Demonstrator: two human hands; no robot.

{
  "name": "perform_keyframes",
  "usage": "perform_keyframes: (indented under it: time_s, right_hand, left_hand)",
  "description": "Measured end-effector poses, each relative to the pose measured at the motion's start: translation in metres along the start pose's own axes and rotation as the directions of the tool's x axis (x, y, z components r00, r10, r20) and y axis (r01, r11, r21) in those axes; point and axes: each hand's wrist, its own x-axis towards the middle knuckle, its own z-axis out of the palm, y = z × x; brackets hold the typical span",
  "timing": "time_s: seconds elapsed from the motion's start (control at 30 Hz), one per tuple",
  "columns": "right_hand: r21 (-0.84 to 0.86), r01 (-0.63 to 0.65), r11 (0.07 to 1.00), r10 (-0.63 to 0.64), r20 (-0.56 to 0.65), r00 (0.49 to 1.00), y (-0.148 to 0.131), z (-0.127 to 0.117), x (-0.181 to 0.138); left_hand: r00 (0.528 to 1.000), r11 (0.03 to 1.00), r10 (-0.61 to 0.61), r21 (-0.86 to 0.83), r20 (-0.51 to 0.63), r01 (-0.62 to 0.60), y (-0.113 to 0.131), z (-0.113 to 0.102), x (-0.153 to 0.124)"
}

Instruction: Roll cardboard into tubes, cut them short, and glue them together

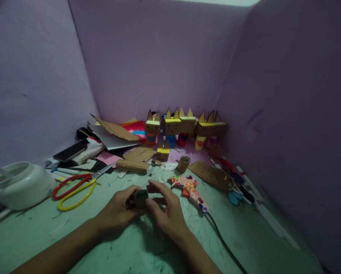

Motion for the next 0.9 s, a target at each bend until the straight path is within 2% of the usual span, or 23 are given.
perform_keyframes:
  time_s: [0.1,0.2,0.27,0.33,0.37,0.4,0.47,0.57,0.67,0.73,0.83,0.9]
  right_hand:
    - [0.009,0.006,1.0,-0.006,-0.006,1.0,-0.004,0.004,-0.001]
    - [0.002,0.057,0.998,-0.057,0.038,0.998,-0.008,0.005,-0.001]
    - [-0.056,0.093,0.994,-0.087,0.094,0.992,-0.011,-0.005,0.005]
    - [-0.183,0.086,0.979,-0.074,0.069,0.995,-0.013,-0.028,0.02]
    - [-0.253,0.044,0.966,-0.049,-0.013,0.999,-0.013,-0.043,0.031]
    - [-0.309,-0.05,0.95,0.008,-0.136,0.991,-0.011,-0.059,0.043]
    - [-0.472,-0.256,0.844,0.127,-0.288,0.949,-0.001,-0.088,0.067]
    - [-0.511,-0.359,0.781,0.217,-0.318,0.923,0.024,-0.109,0.096]
    - [-0.51,-0.382,0.771,0.26,-0.295,0.919,0.044,-0.103,0.109]
    - [-0.506,-0.379,0.775,0.253,-0.301,0.919,0.042,-0.094,0.109]
    - [-0.489,-0.344,0.802,0.214,-0.303,0.929,0.015,-0.083,0.091]
    - [-0.462,-0.285,0.84,0.187,-0.246,0.951,-0.011,-0.077,0.068]
  left_hand:
    - [0.999,0.999,-0.038,0.018,-0.012,0.038,0.0,0.003,0.0]
    - [0.999,1.0,-0.019,0.013,0.031,0.019,0.001,0.002,0.0]
    - [0.998,1.0,-0.003,0.002,0.057,0.003,0.002,0.001,0.0]
    - [0.998,1.0,-0.018,-0.007,0.053,0.019,0.002,0.001,0.002]
    - [0.998,0.999,-0.036,-0.011,0.043,0.036,0.001,0.001,0.003]
    - [0.998,0.998,-0.054,-0.016,0.033,0.055,0.0,0.001,0.003]
    - [0.997,0.996,-0.08,-0.029,0.024,0.081,-0.002,0.002,0.004]
    - [0.996,0.996,-0.083,-0.035,0.021,0.084,-0.002,0.002,0.004]
    - [0.997,0.997,-0.077,-0.027,0.009,0.077,0.0,0.001,0.003]
    - [0.997,0.996,-0.08,-0.033,-0.003,0.08,-0.001,0.001,0.003]
    - [0.994,0.992,-0.102,-0.072,-0.028,0.1,-0.002,0.001,0.002]
    - [0.992,0.988,-0.12,-0.102,-0.051,0.114,-0.001,0.003,0.0]
